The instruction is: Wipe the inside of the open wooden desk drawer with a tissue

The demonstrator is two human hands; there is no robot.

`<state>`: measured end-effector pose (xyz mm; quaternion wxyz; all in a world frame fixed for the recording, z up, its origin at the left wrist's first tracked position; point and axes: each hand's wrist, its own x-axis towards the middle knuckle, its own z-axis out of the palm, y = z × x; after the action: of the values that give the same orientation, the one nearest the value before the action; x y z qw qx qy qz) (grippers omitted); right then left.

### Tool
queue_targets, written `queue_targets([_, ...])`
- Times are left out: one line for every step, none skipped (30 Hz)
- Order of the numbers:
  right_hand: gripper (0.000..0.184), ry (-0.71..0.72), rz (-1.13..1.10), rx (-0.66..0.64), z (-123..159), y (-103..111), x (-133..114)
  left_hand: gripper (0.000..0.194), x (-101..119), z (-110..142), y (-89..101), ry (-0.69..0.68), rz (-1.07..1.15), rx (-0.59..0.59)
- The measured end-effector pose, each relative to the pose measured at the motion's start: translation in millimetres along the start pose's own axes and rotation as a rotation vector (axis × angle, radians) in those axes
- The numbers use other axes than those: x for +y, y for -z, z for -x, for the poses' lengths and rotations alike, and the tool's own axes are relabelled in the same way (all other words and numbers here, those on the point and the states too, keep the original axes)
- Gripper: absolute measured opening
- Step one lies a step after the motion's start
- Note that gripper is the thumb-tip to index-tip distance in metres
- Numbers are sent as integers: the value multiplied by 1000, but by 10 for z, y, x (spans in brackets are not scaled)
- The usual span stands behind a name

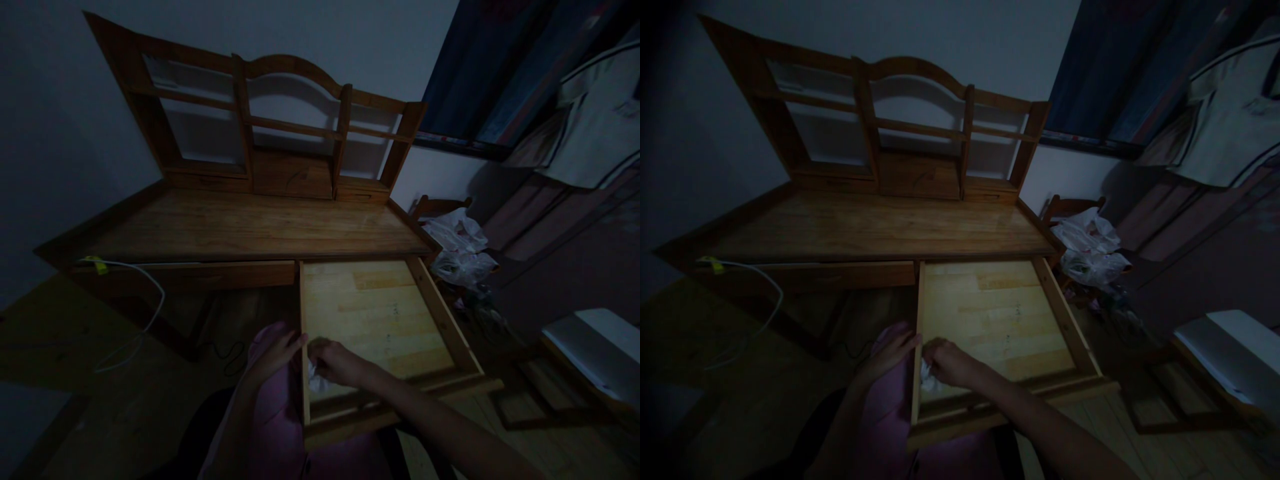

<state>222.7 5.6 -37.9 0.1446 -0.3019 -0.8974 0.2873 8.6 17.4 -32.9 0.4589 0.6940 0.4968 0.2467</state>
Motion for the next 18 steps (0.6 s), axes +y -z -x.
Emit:
queue_targets([12, 40, -45, -35, 44, -21, 28, 49, 11, 4, 8, 11, -12, 6])
queue_targets([9, 83, -92, -76, 99, -43, 57, 51, 17, 8, 14, 22, -21, 5])
queue_targets([9, 119, -140, -110, 158, -64, 84, 52, 18, 13, 20, 32, -22, 7])
queue_targets([8, 147, -188, -131, 220, -83, 108, 53, 13, 18, 23, 40, -21, 6])
queue_targets([8, 165, -234, -136, 279, -97, 129, 55, 3, 22, 25, 48, -22, 5])
queue_targets([8, 175, -275, -131, 335, -104, 148, 56, -11, 25, 25, 55, -28, 8])
queue_targets([9, 178, -315, -121, 386, -102, 165, 57, -28, 26, 23, 57, -36, 14])
queue_targets([8, 169, -356, -114, 434, -87, 182, 57, -47, 25, 20, 57, -46, 20])
queue_targets([6, 143, -392, -112, 479, -60, 199, 57, -68, 22, 15, 57, -54, 25])
queue_targets([4, 101, -414, -114, 523, -21, 214, 57, -88, 18, 10, 49, -60, 25])
queue_targets([4, 46, -411, -119, 570, 31, 226, 56, -108, 12, 5, 36, -63, 22])
queue_targets([5, -11, -382, -126, 622, 95, 233, 56, -126, 6, 1, 25, -66, 18])
queue_targets([6, -71, -325, -131, 678, 168, 234, 56, -141, 1, -3, 20, -69, 18])
queue_targets([7, -132, -243, -130, 741, 248, 228, 55, -152, -2, -6, 25, -76, 25])
queue_targets([7, -193, -159, -127, 809, 331, 216, 55, -158, -3, -7, 35, -89, 35])
queue_targets([7, -263, -85, -119, 882, 415, 201, 54, -160, -2, -6, 46, -104, 45])
queue_targets([8, -341, -25, -113, 957, 494, 187, 54, -158, 1, -5, 56, -115, 55])
queue_targets([11, -419, 17, -116, 1033, 566, 177, 53, -152, 6, -4, 63, -118, 57])
